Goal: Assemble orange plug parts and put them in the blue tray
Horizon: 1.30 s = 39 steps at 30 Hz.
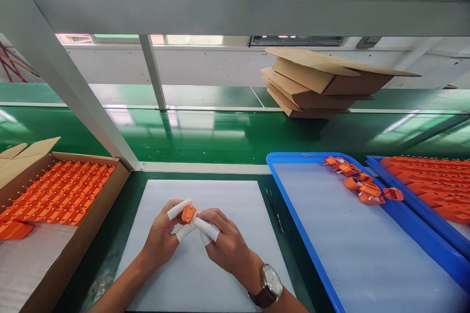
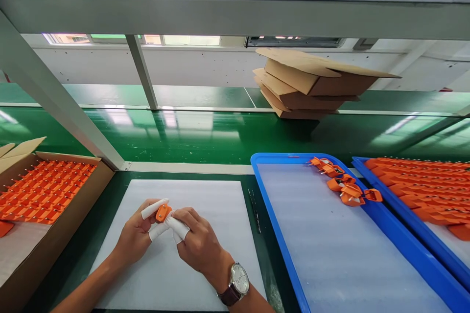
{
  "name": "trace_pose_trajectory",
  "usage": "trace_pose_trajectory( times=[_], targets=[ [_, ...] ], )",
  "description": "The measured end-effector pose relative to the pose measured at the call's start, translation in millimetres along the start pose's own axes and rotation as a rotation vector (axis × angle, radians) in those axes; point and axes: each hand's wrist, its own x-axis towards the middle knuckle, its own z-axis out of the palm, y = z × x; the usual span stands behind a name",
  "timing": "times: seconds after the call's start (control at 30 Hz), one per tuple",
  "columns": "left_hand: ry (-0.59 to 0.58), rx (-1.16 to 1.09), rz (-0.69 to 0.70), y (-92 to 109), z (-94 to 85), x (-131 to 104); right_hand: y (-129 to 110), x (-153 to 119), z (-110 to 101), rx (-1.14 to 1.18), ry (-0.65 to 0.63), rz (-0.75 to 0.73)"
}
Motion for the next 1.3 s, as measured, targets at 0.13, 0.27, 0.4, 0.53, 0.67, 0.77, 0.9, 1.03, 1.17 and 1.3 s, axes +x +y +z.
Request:
trace_pose_trajectory(
  times=[0.13,0.27,0.4,0.53,0.67,0.77,0.9,1.03,1.17,1.3],
  targets=[
    [-0.055,0.014,-0.037,0.8,1.8,-3.4,7.2,3.5,-5.4,-0.051,0.080,0.068],
    [-0.122,-0.029,-0.062,2.9,3.3,-5.2,8.6,3.9,-5.9,-0.037,0.085,0.073],
    [-0.120,-0.062,-0.009,3.9,0.7,-4.2,5.4,1.3,-1.2,0.002,0.032,0.030],
    [-0.092,-0.064,-0.037,2.5,-2.9,-4.7,5.2,0.1,0.1,0.008,0.005,0.030],
    [-0.089,-0.054,-0.145,0.8,-3.8,-5.9,6.7,-0.1,-1.8,0.013,0.013,0.042],
    [-0.096,-0.041,-0.177,-1.1,-2.4,-5.9,7.6,-0.7,-2.4,0.024,0.002,0.047],
    [0.012,-0.060,-0.157,-5.0,-0.3,-5.3,9.1,-1.3,-1.8,0.017,-0.027,0.056],
    [0.020,-0.032,-0.133,-4.0,-2.2,-4.4,10.1,0.4,-2.7,0.001,-0.027,0.059],
    [-0.051,0.078,-0.121,-0.9,-5.3,-5.4,8.1,3.9,-3.4,-0.008,-0.054,0.061],
    [-0.106,0.103,-0.120,-1.5,-5.6,-7.8,6.9,4.9,-1.5,-0.020,-0.095,0.046]
  ],
)
